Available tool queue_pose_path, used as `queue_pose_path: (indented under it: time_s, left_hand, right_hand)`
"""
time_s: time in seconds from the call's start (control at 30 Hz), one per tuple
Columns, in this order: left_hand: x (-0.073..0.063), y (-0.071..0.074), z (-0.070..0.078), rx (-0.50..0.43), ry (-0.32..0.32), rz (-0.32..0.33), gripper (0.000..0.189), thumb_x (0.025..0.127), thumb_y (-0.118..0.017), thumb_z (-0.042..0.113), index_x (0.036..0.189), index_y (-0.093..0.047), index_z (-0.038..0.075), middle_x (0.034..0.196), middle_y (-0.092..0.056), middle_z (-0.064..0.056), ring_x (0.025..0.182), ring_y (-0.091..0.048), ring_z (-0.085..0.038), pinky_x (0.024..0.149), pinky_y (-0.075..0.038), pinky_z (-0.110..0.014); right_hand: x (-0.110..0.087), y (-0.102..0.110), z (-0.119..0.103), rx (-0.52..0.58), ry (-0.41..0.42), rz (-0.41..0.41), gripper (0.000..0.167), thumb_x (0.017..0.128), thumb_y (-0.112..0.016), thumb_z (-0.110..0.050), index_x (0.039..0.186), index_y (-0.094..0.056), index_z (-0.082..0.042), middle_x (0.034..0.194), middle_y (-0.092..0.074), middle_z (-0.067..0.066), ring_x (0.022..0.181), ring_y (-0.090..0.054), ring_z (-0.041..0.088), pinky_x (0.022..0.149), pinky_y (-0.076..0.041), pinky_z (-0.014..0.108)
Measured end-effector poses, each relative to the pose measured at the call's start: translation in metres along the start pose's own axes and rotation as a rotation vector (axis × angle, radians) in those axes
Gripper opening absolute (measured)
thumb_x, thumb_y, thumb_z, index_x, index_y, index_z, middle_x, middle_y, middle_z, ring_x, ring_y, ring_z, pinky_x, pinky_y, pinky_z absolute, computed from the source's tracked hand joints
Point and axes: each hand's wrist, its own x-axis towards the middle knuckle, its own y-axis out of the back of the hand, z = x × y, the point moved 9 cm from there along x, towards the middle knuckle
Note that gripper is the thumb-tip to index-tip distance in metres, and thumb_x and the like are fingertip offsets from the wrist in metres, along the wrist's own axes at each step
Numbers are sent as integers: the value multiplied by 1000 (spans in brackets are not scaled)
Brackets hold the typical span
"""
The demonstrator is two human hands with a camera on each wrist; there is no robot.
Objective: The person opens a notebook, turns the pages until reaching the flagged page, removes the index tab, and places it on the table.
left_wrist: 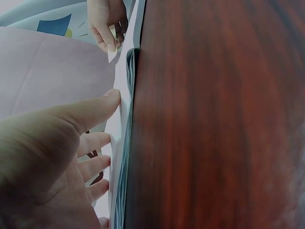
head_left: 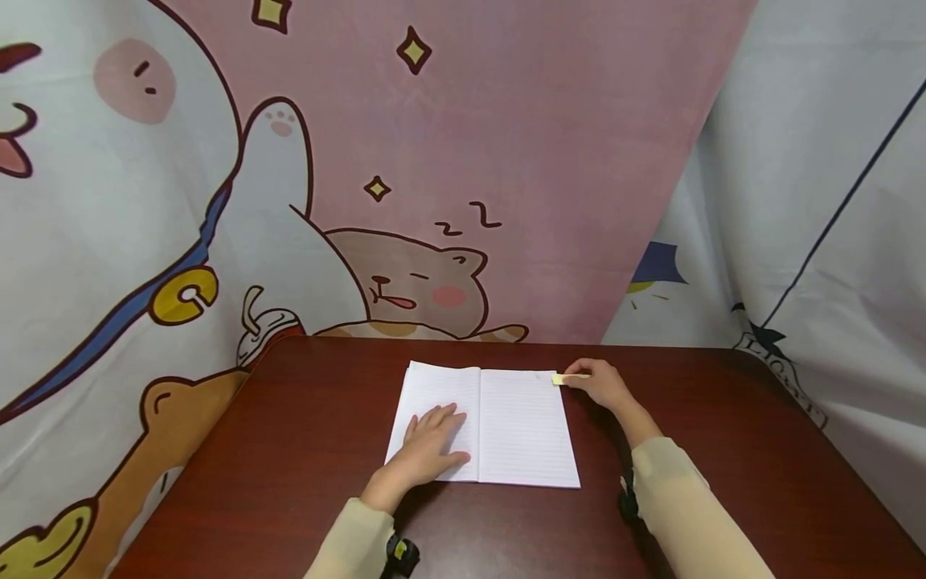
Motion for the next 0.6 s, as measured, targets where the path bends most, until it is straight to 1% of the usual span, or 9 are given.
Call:
queue_pose_path:
  time_s: [0.17, 0.27, 0.43, 0.6]
  left_hand:
    - [0, 0, 0, -2, -1, 1, 63, 91, -72, 29, 145, -49, 5, 157, -39, -17, 146, -31, -43, 114, -16, -71]
    - [-1, -1, 0, -11, -2, 0, 63, 91, -72, 28, 144, -49, 4, 157, -38, -18, 146, -31, -43, 114, -16, -72]
    - [-2, 0, 0, -19, 2, 1, 63, 91, -72, 27, 144, -49, 3, 157, -38, -19, 145, -31, -44, 114, -15, -72]
    - [-2, 0, 0, -16, 4, 1, 63, 90, -72, 27, 144, -49, 3, 157, -38, -19, 145, -31, -44, 114, -15, -72]
  right_hand:
    - [-5, 15, 5, -23, -1, 10, 20, 93, -70, -20, 100, -71, -2, 100, -69, 17, 81, -53, 24, 70, -41, 31]
    - [-8, 20, 9, -47, -8, 1, 18, 91, -71, -19, 97, -72, -2, 93, -70, 14, 77, -53, 22, 68, -41, 30]
    - [-10, 23, 14, -90, -19, -18, 16, 89, -73, -19, 92, -73, -3, 85, -70, 9, 76, -53, 20, 69, -40, 30]
    - [-11, 22, 18, -117, -25, -13, 15, 86, -75, -20, 90, -74, -5, 86, -70, 9, 78, -54, 22, 70, -39, 31]
